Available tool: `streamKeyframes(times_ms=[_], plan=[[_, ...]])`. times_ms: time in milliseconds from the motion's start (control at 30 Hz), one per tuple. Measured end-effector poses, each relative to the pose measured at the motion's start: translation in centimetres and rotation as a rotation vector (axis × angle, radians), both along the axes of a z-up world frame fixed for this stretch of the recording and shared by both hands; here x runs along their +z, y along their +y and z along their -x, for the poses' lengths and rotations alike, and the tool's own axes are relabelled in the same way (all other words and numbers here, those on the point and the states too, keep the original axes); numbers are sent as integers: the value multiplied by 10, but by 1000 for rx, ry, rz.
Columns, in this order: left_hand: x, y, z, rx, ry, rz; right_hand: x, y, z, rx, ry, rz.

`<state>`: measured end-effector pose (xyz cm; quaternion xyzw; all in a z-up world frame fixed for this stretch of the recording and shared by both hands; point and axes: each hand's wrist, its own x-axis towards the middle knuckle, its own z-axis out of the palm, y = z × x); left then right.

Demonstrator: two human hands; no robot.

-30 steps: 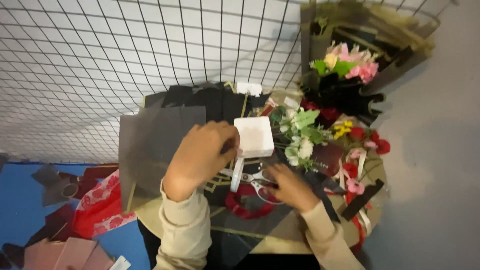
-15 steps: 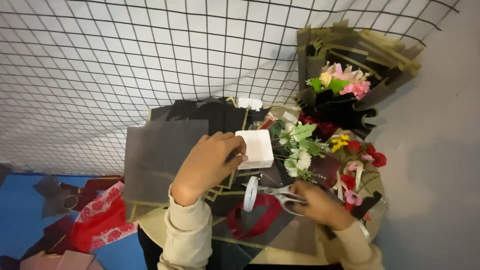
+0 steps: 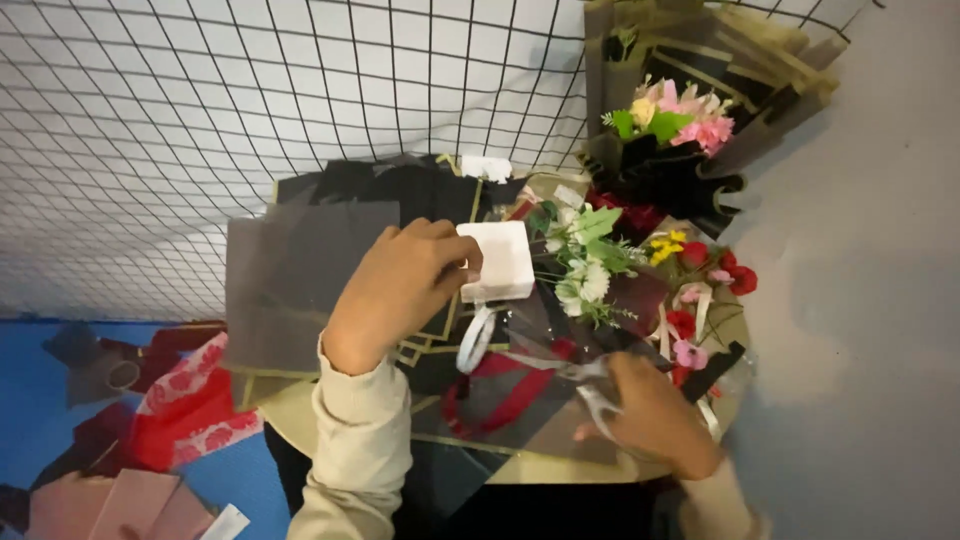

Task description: Preparing a floral foam base by wrapping it in paper and securing it with tape before adding flowers.

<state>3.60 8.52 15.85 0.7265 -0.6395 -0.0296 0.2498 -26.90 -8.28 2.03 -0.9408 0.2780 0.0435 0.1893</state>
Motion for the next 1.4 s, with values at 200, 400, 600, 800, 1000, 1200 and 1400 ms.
streamKeyframes(times_ms=[200,400,600,800,1000,1200,1400], plan=[[-4,-4,0,-51,11,0,-16,7,-25,-7,-82,86],[5,-7,0,-103,12,25,18,5,-58,2,147,163],[1,-12,-4,-110,-9,66,38,3,-70,30,296,283],[18,-2,-6,11,165,125,-17,-18,-75,113,136,204],[27,2,-7,-35,339,131,-60,-7,-129,106,-3,75],[24,-5,-11,-37,382,107,8,7,-124,64,7,19],[20,-15,-10,-44,379,126,27,-1,-148,0,-707,-801]])
